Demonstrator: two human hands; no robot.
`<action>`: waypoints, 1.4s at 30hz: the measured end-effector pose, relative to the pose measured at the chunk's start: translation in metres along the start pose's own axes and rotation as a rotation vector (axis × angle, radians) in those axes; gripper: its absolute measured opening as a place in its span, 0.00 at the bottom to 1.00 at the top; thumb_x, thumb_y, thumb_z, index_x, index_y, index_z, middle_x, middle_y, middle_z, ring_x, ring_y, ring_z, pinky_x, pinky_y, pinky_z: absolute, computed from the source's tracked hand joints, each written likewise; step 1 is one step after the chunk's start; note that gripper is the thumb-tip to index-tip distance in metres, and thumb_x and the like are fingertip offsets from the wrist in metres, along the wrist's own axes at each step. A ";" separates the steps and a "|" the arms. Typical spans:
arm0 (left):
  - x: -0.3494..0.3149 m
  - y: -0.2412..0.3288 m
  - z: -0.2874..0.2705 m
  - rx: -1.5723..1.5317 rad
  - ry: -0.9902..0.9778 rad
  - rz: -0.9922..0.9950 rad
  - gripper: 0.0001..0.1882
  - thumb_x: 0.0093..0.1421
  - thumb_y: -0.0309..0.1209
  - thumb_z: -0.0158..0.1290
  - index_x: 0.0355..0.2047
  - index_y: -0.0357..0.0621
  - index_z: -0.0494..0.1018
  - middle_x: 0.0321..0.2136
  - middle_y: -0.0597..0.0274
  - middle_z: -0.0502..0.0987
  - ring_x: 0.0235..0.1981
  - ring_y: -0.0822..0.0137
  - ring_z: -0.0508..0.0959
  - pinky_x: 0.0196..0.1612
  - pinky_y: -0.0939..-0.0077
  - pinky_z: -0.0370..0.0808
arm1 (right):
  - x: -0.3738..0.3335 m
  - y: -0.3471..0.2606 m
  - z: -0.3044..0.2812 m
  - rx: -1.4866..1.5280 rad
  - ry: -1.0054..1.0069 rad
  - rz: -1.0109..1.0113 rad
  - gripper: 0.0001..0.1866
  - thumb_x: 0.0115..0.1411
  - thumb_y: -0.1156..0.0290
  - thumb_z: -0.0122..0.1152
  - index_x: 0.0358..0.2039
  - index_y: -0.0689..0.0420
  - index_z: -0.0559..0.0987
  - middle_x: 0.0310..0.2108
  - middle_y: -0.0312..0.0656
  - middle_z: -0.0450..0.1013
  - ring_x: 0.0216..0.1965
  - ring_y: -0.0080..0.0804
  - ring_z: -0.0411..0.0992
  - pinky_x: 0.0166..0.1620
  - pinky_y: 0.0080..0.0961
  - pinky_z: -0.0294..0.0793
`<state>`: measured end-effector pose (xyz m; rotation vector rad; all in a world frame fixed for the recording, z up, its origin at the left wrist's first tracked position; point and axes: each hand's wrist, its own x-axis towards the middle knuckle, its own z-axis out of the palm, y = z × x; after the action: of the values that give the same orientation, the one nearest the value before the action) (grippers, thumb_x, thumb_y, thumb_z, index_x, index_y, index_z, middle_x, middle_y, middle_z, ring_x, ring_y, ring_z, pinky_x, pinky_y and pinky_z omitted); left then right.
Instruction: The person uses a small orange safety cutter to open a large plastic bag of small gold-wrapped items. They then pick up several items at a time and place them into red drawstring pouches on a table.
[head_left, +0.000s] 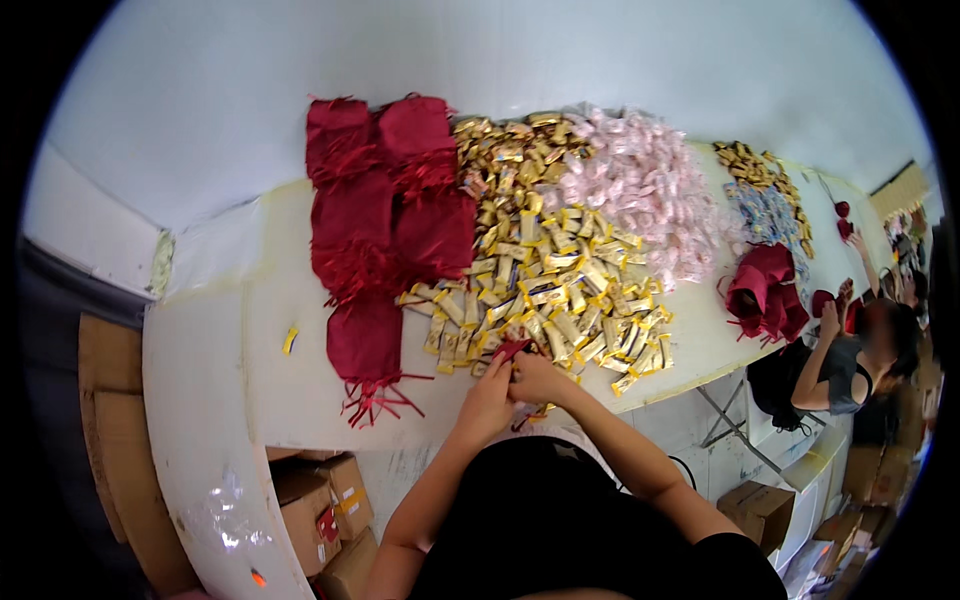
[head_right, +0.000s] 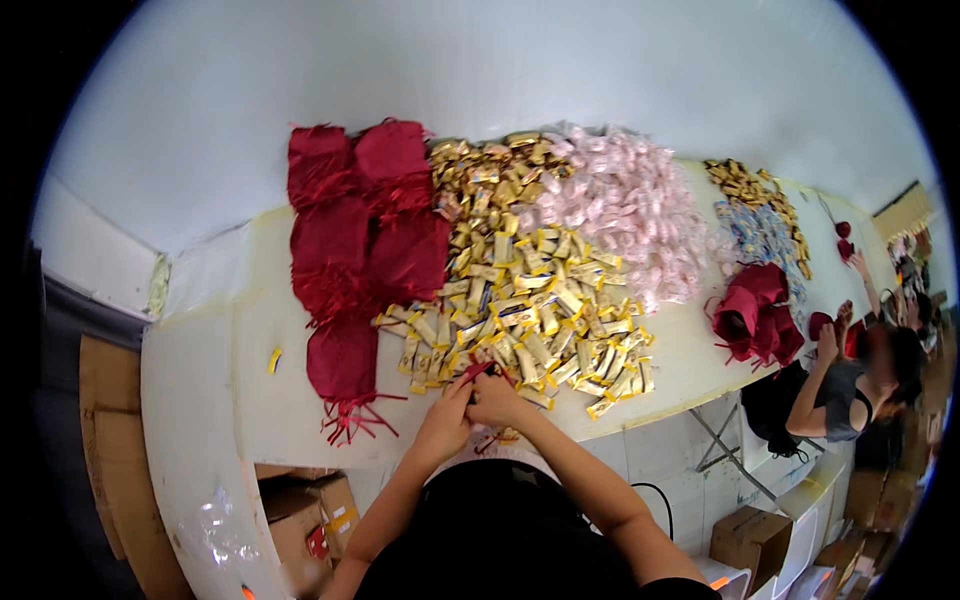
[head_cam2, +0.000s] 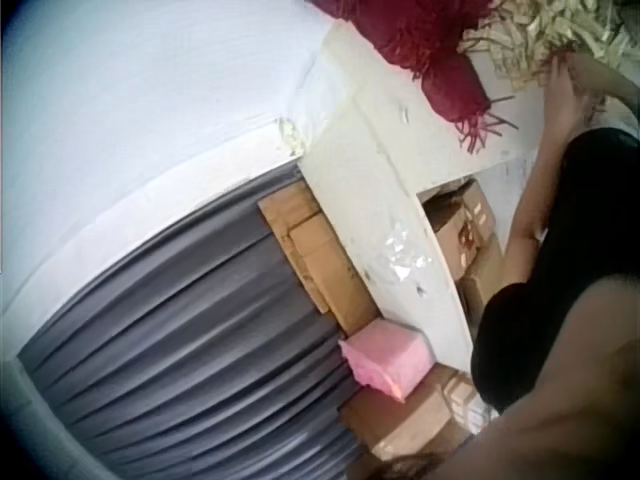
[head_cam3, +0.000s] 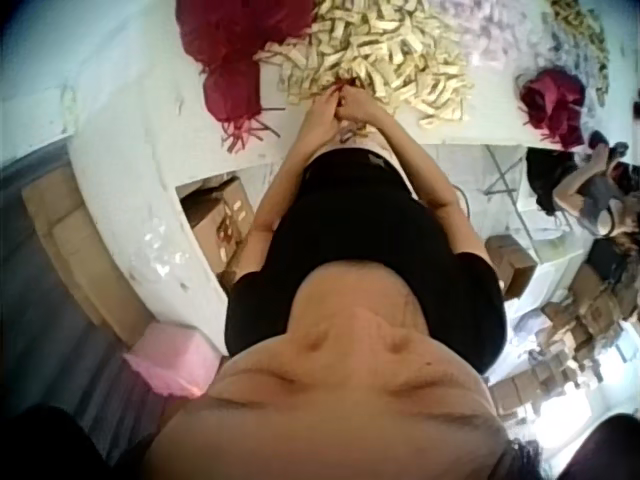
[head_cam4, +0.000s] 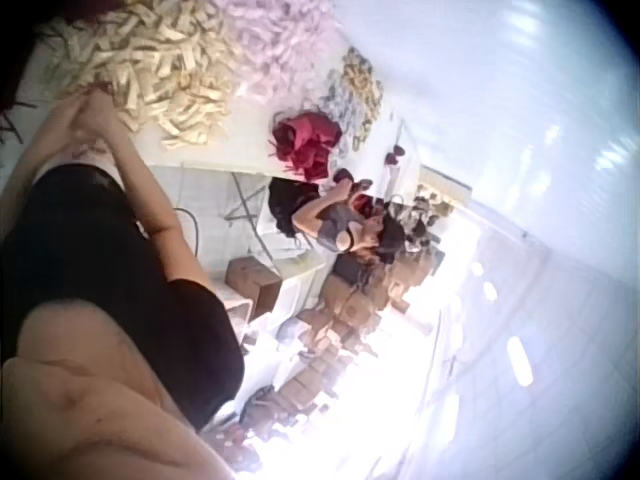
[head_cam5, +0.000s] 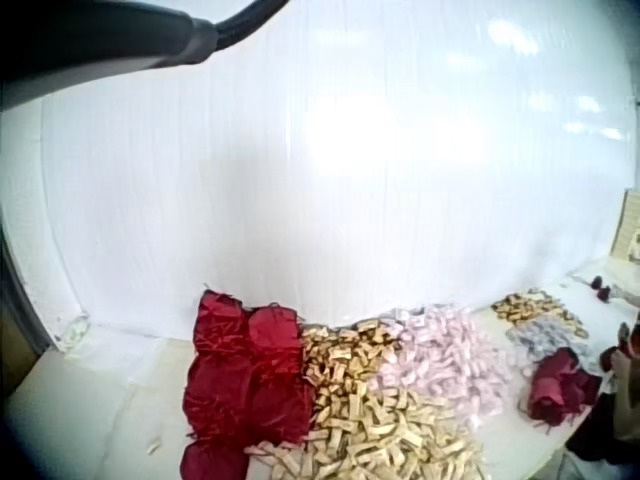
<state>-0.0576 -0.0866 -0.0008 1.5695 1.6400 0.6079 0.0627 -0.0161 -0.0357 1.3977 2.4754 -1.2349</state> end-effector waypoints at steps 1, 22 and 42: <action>0.001 0.003 0.004 -0.033 0.047 0.011 0.25 0.46 0.18 0.40 0.49 0.34 0.62 0.54 0.42 0.59 0.51 0.44 0.64 0.50 0.62 0.65 | 0.001 0.002 0.004 -0.124 0.014 -0.083 0.22 0.45 0.56 0.55 0.35 0.61 0.75 0.37 0.54 0.72 0.39 0.49 0.71 0.42 0.37 0.70; 0.012 -0.020 0.018 -0.358 0.060 -0.078 0.34 0.45 0.16 0.39 0.57 0.34 0.50 0.57 0.45 0.53 0.49 0.49 0.66 0.45 0.70 0.69 | -0.029 -0.040 -0.059 -0.155 0.150 -0.058 0.24 0.49 0.57 0.55 0.46 0.53 0.68 0.41 0.45 0.69 0.41 0.42 0.70 0.38 0.35 0.72; -0.023 -0.033 -0.023 -0.970 -0.046 -0.114 0.23 0.51 0.17 0.37 0.47 0.42 0.67 0.32 0.62 0.72 0.20 0.77 0.70 0.26 0.83 0.70 | -0.160 0.204 -0.098 1.014 1.034 0.124 0.12 0.49 0.83 0.44 0.34 0.60 0.73 0.29 0.39 0.71 0.30 0.28 0.71 0.37 0.22 0.73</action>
<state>-0.0973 -0.1096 -0.0080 0.7582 1.0945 1.0796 0.3398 -0.0077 -0.0321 2.9838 2.0403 -2.3323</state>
